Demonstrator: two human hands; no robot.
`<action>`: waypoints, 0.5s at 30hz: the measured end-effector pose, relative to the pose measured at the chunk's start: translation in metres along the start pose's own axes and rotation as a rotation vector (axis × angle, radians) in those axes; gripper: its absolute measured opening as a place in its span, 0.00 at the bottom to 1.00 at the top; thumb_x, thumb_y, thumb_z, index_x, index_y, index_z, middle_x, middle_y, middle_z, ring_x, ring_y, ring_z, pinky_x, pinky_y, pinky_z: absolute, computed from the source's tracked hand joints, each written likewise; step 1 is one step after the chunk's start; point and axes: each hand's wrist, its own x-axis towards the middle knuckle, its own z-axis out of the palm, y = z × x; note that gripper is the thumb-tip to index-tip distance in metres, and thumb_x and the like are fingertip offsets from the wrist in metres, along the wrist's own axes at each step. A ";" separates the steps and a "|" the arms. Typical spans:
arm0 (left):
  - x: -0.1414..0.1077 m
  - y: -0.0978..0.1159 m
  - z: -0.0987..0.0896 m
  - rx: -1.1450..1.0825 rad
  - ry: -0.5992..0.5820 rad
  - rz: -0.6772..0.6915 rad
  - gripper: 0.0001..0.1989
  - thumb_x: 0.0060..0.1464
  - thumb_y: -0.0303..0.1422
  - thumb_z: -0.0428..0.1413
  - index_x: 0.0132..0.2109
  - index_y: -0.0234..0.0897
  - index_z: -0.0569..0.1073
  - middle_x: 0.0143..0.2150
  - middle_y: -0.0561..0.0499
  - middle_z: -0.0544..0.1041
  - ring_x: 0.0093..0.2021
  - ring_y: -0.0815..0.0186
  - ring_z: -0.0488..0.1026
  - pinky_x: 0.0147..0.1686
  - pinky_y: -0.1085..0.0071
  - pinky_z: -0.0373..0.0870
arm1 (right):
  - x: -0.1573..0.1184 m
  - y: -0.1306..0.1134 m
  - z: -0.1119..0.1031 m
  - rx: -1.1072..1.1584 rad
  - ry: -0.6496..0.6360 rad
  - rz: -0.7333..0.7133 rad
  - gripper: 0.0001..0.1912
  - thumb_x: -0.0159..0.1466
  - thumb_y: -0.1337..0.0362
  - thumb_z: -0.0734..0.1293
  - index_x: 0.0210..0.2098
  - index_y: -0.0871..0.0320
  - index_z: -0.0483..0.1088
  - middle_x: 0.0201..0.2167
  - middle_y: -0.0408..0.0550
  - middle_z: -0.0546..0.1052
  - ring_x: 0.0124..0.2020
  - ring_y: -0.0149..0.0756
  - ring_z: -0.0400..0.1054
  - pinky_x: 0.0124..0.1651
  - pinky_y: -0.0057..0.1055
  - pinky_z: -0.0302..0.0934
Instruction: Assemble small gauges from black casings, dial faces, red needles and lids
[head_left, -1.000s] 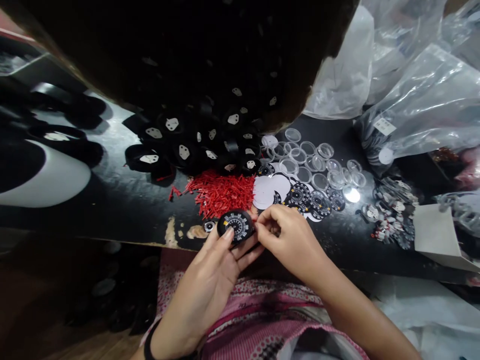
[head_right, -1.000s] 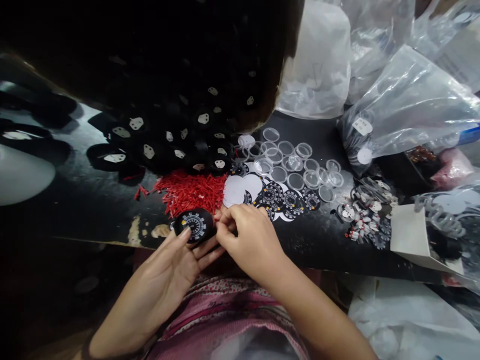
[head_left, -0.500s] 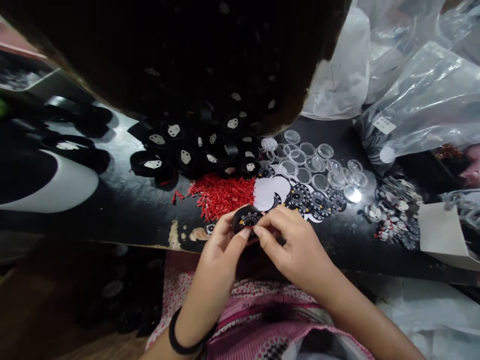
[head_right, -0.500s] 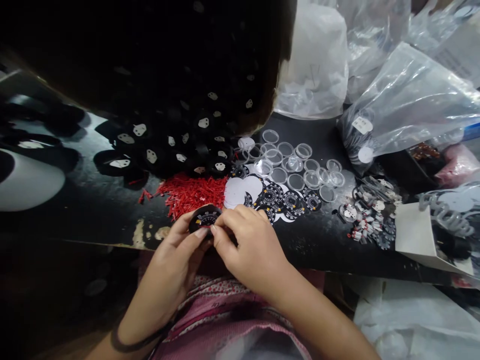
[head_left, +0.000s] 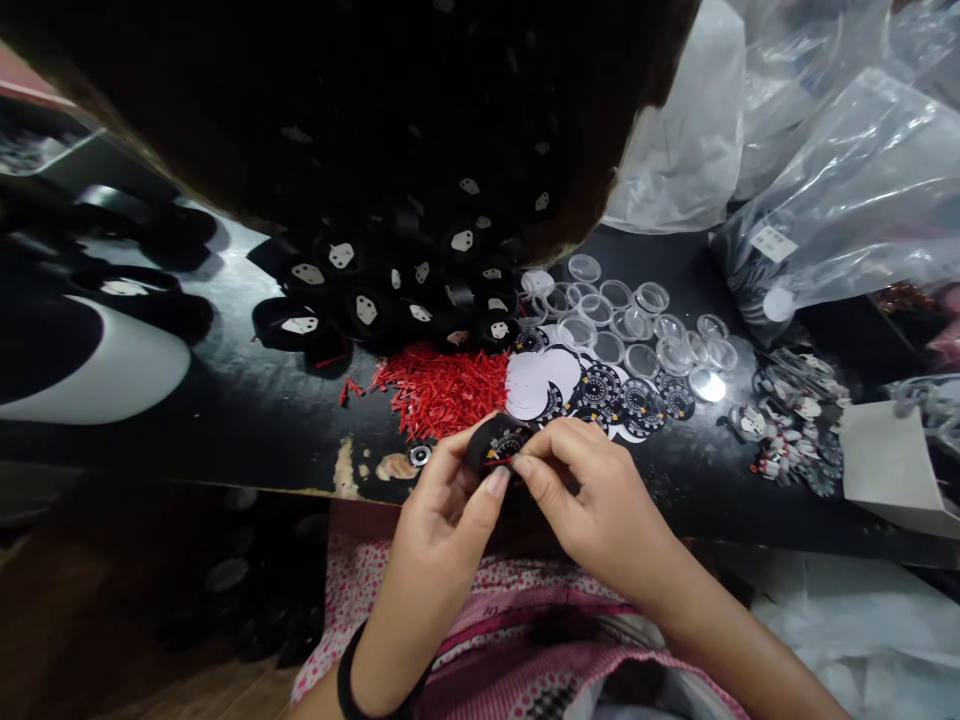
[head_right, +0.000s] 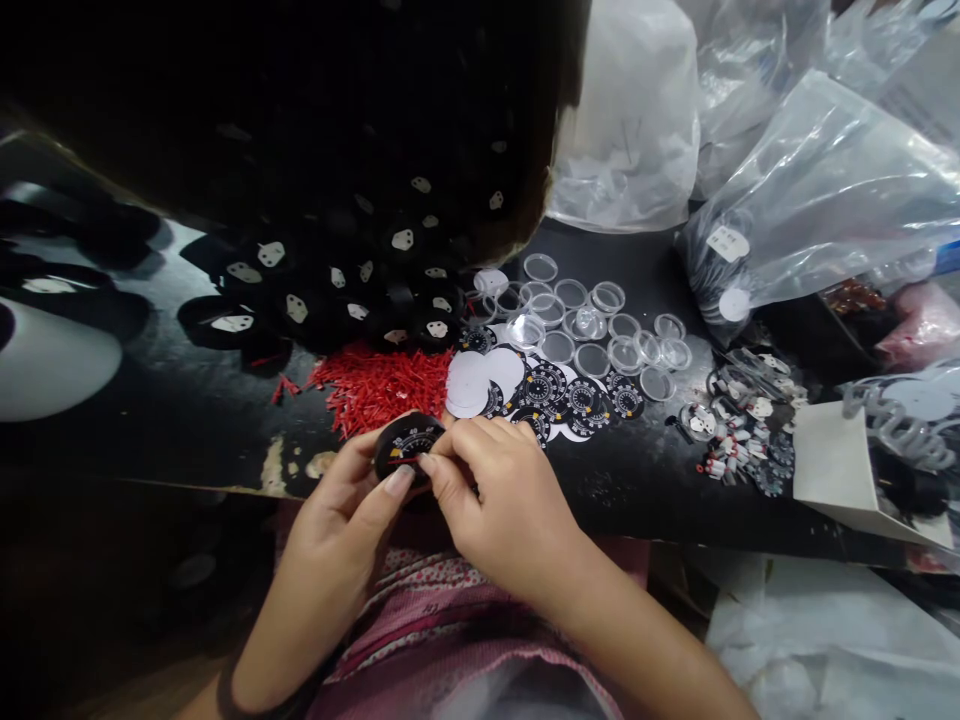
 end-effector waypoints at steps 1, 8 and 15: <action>0.000 0.001 0.000 0.020 0.009 0.012 0.11 0.58 0.35 0.59 0.48 0.45 0.74 0.46 0.55 0.81 0.48 0.67 0.78 0.51 0.74 0.72 | -0.001 -0.001 0.000 -0.002 -0.002 0.004 0.10 0.68 0.67 0.64 0.30 0.57 0.65 0.28 0.40 0.71 0.32 0.31 0.63 0.40 0.31 0.52; -0.002 0.010 0.002 0.187 0.119 0.045 0.10 0.53 0.31 0.60 0.44 0.44 0.77 0.41 0.54 0.81 0.43 0.62 0.80 0.46 0.71 0.75 | -0.006 -0.006 0.008 -0.009 -0.035 0.074 0.10 0.69 0.69 0.62 0.30 0.56 0.63 0.28 0.41 0.71 0.31 0.32 0.63 0.37 0.30 0.52; -0.001 0.006 -0.009 -0.006 0.029 -0.144 0.14 0.54 0.37 0.62 0.49 0.46 0.78 0.49 0.51 0.81 0.50 0.58 0.78 0.50 0.68 0.74 | -0.002 -0.006 0.004 -0.046 0.021 -0.002 0.12 0.65 0.69 0.65 0.25 0.56 0.62 0.22 0.38 0.68 0.26 0.30 0.61 0.36 0.30 0.54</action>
